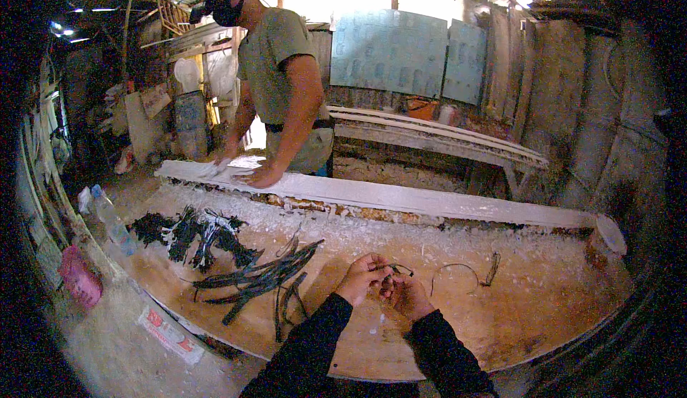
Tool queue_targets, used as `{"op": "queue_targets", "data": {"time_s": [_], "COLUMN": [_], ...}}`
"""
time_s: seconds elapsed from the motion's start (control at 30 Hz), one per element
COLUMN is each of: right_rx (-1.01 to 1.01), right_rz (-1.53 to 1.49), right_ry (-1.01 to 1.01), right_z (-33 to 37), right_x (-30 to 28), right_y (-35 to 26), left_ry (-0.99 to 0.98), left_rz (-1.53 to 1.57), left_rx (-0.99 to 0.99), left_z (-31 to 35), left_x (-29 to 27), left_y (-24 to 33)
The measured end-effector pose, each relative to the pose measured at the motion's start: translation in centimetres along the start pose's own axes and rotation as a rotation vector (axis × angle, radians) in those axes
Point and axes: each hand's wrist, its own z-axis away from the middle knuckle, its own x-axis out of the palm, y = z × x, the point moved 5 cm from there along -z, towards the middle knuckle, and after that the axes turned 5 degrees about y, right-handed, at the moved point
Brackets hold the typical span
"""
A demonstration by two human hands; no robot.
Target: The person handles a bundle of black cables, separating and arranging them on a wooden workbench. Another person wipes a long white object in the background.
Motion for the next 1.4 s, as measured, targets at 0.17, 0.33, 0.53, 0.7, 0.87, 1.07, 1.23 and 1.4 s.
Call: {"op": "queue_targets", "data": {"time_s": [0.17,0.33,0.53,0.7,0.87,1.07,1.23,1.4], "right_rx": [-0.129,-0.714,-0.964,-1.057,-1.258,-1.344,-1.261,-0.875], "right_rz": [0.1,0.842,1.172,1.242,1.542,1.577,1.302,0.546], "right_ry": [0.09,0.171,0.227,0.113,0.168,0.221,0.319,0.195], "right_z": [0.4,2.8,3.1,2.9,2.7,2.7,2.5,1.6], "right_x": [0.5,2.9,4.2,3.8,3.3,2.8,1.6,0.1], "right_y": [-0.2,-2.2,-3.0,-2.6,-2.5,-2.6,-2.9,-2.4], "left_ry": [0.066,0.196,0.257,0.291,0.239,0.211,0.192,0.166], "left_rz": [-0.146,-0.123,-0.126,-0.111,-0.091,-0.164,-0.046,-0.031], "left_rx": [0.119,0.101,0.186,0.162,0.127,0.097,0.095,0.105], "left_z": [-0.5,-0.7,-0.4,-0.5,-0.9,-0.9,-1.0,-1.4], "left_x": [-0.5,-1.3,-1.1,-1.4,-1.5,-1.5,-1.2,-1.1], "left_y": [0.1,-0.4,0.0,0.0,-0.5,-0.8,-0.9,-1.6]}}
